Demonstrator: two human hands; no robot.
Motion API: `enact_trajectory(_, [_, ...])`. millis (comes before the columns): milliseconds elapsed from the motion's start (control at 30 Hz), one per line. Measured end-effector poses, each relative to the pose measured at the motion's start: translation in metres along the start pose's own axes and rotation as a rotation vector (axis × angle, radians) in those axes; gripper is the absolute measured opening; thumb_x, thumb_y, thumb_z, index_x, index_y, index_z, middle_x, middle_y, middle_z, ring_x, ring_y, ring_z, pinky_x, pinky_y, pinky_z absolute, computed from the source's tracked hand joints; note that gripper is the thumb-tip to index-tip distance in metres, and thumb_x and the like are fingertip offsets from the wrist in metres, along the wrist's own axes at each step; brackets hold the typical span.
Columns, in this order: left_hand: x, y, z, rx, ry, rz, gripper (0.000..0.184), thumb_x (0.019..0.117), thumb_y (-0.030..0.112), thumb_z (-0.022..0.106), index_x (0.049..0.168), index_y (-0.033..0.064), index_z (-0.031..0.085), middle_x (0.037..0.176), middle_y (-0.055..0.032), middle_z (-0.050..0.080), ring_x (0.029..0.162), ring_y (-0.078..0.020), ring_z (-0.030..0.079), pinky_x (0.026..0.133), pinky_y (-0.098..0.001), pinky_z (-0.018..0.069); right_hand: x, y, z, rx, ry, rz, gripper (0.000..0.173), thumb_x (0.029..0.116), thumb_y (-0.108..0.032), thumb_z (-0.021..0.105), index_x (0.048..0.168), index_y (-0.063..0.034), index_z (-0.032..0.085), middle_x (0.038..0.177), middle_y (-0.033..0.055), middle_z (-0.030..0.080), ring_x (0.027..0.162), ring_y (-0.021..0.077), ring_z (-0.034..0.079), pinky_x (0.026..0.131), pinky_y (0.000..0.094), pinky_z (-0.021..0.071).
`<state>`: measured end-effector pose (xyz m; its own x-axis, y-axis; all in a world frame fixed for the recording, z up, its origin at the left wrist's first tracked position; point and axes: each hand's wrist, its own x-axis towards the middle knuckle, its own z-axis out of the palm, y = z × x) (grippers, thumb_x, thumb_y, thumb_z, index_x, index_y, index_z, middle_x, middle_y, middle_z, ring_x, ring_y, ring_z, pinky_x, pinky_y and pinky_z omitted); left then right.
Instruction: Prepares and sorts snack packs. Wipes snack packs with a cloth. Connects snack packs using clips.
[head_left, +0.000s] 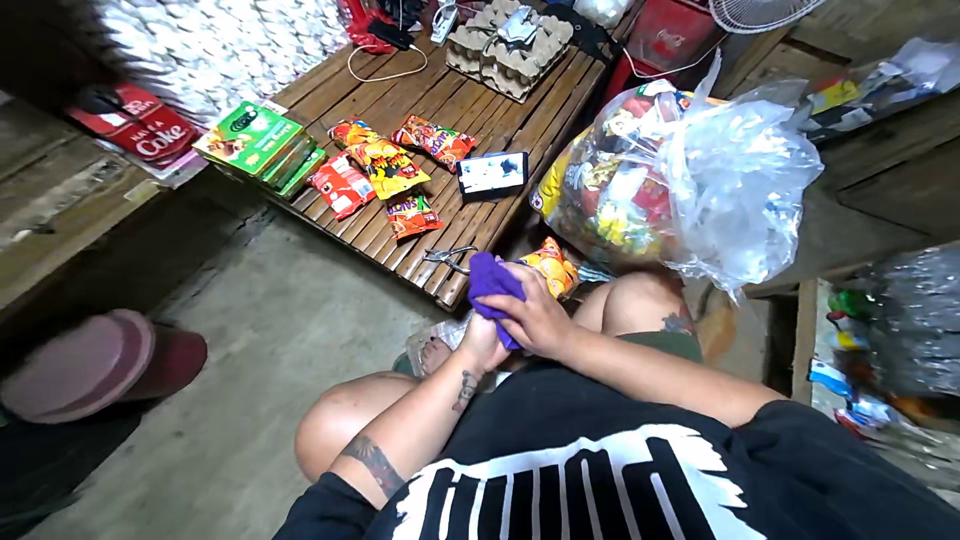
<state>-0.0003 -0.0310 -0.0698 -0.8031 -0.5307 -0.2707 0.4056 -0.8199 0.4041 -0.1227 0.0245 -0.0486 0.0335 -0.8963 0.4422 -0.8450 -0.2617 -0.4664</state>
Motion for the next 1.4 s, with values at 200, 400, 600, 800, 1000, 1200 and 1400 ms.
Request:
enact_trajectory(200, [-0.004,0.001,0.004,-0.017,0.077,-0.051,0.061,0.1100,0.038,0.002,0.108,0.0137,0.058,0.095,-0.0071,0.070,0.092,-0.0187,0.069,0.083,-0.0375,0.0576,-0.002,0.001,0.001,-0.057,-0.066,0.008,0.033,0.1012,-0.030,0.054,0.131,-0.0311,0.067,0.146,0.0227,0.051,0.138,0.0421,0.046,0.107,0.0564,0.0456])
enact_trajectory(400, [-0.001,0.002,0.006,-0.060,0.025,-0.032,0.059,0.1103,0.037,0.005,0.108,0.0130,0.059,0.096,-0.0073,0.070,0.094,-0.0185,0.069,0.085,-0.0376,0.0572,-0.002,0.004,-0.002,-0.110,-0.024,-0.036,0.032,0.1002,-0.032,0.057,0.130,-0.0321,0.067,0.145,0.0210,0.054,0.138,0.0404,0.048,0.111,0.0609,0.0406])
enact_trajectory(600, [0.008,0.001,-0.002,-0.075,-0.145,-0.003,0.068,0.1080,0.050,0.002,0.134,0.0080,0.048,0.124,-0.0128,0.064,0.121,-0.0240,0.061,0.106,-0.0455,0.0491,0.015,0.010,-0.006,-0.003,-0.039,0.320,0.039,0.0992,-0.023,0.063,0.138,-0.0238,0.062,0.150,0.0270,0.045,0.138,0.0458,0.045,0.109,0.0614,0.0423])
enact_trajectory(800, [0.002,0.000,-0.002,-0.138,0.009,0.002,0.065,0.1090,0.049,0.008,0.117,0.0124,0.061,0.103,-0.0095,0.069,0.099,-0.0199,0.068,0.086,-0.0391,0.0570,-0.008,-0.004,0.008,-0.105,-0.005,-0.034,0.036,0.0961,-0.025,0.063,0.131,-0.0300,0.065,0.139,0.0269,0.055,0.130,0.0452,0.054,0.105,0.0561,0.0484])
enact_trajectory(1000, [0.001,0.007,0.007,-0.140,-0.056,-0.014,0.066,0.1086,0.047,0.001,0.120,0.0123,0.055,0.111,-0.0091,0.069,0.110,-0.0214,0.066,0.095,-0.0429,0.0543,0.023,0.005,0.000,-0.101,-0.038,0.112,0.038,0.0980,-0.024,0.059,0.136,-0.0268,0.065,0.144,0.0263,0.051,0.133,0.0456,0.051,0.106,0.0582,0.0462])
enact_trajectory(1200, [0.001,0.014,0.009,-0.190,-0.128,0.022,0.067,0.1082,0.049,0.001,0.123,0.0120,0.055,0.116,-0.0100,0.068,0.114,-0.0224,0.065,0.099,-0.0444,0.0531,0.031,0.000,-0.001,-0.145,-0.044,0.140,0.042,0.0971,-0.022,0.060,0.139,-0.0266,0.062,0.149,0.0280,0.046,0.137,0.0485,0.045,0.108,0.0604,0.0441])
enact_trajectory(1400, [0.003,0.030,0.004,-0.297,0.071,0.078,0.072,0.1062,0.057,0.005,0.107,0.0105,0.059,0.093,-0.0099,0.069,0.090,-0.0212,0.069,0.080,-0.0402,0.0585,0.005,-0.009,0.009,-0.122,0.024,-0.127,0.033,0.0975,-0.025,0.062,0.129,-0.0326,0.065,0.139,0.0227,0.056,0.133,0.0408,0.053,0.111,0.0539,0.0447])
